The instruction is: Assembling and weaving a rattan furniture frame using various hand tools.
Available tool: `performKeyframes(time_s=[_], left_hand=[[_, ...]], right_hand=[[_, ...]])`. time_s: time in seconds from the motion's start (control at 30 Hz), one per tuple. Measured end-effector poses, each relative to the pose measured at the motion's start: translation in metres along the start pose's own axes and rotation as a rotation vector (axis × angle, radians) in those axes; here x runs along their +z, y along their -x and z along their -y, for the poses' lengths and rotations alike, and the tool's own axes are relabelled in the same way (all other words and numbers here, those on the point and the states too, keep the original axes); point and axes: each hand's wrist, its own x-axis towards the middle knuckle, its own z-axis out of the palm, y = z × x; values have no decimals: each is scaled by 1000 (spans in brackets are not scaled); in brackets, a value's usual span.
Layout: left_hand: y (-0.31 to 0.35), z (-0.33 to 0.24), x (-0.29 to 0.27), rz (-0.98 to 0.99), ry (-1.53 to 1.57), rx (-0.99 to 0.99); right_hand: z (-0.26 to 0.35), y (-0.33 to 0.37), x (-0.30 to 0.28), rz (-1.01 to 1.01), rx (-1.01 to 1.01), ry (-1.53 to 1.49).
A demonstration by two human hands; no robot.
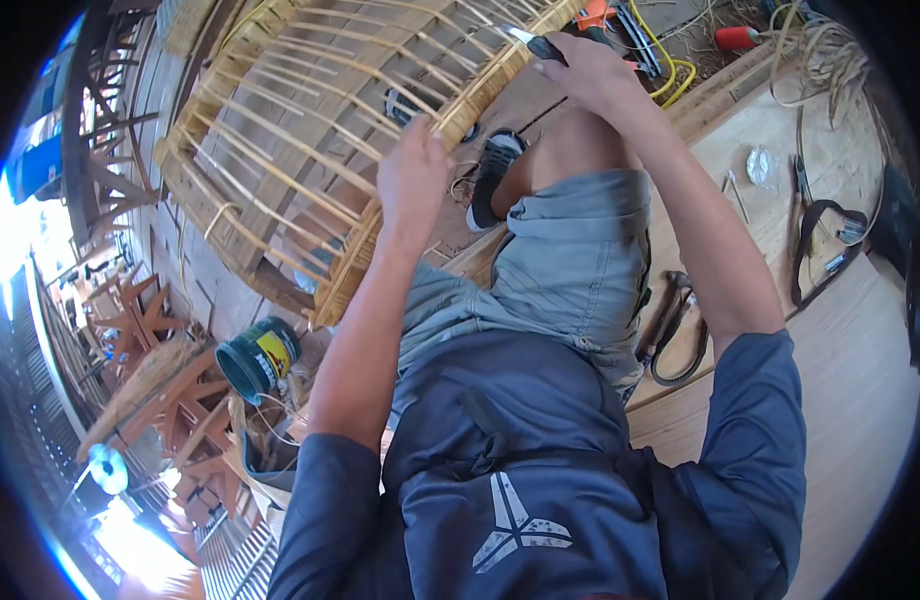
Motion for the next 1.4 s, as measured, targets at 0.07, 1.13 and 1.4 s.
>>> performKeyframes(time_s=[0.07, 1.13, 1.4], left_hand=[[-34, -7, 25, 71, -81, 139], [-73, -11, 89, 123, -135, 72], [-65, -20, 91, 105, -348, 114]], right_hand=[[-14, -9, 0, 43, 1, 33], [-35, -48, 28, 158, 76, 64], [-50, -45, 18, 80, 191, -86]])
